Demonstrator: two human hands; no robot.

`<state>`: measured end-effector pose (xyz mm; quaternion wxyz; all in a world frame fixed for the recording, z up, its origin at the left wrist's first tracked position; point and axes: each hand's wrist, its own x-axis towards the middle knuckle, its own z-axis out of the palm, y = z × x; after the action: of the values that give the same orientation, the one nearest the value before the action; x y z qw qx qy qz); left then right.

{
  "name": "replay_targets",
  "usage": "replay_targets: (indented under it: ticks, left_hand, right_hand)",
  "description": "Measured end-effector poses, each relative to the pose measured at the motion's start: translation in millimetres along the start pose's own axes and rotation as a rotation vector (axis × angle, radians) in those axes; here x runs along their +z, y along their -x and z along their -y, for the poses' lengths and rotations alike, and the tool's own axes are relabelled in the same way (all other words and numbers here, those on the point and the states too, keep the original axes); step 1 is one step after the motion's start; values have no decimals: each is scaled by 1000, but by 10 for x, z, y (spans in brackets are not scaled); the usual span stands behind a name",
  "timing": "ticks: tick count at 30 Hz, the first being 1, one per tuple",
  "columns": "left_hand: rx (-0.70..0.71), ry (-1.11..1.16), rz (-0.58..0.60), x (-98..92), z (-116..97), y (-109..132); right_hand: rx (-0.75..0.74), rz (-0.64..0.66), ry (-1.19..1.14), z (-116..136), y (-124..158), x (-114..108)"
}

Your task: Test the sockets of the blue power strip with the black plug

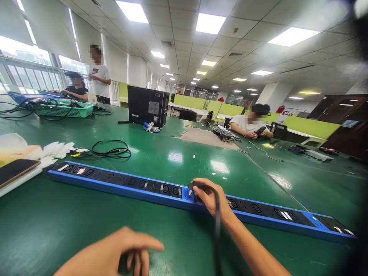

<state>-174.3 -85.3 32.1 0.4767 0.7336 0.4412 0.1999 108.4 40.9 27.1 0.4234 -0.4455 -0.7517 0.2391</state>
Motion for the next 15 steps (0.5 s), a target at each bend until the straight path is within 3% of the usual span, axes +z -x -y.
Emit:
replay_targets:
  ticks: [4, 6, 11, 15]
  left_hand:
    - [85, -153, -503, -214, -20, -444]
    - [162, -225, -637, -203, 15, -663]
    - [238, -306, -609, -150, 50, -931]
    - [227, -328, -550, -150, 12, -1013]
  right_hand:
    - [-148, -1, 115, -105, 29, 35]
    - [-214, -23, 140, -168, 36, 64]
    - [-350, -16, 198, -199, 32, 87]
    - [-358, -41, 323, -131, 86, 94]
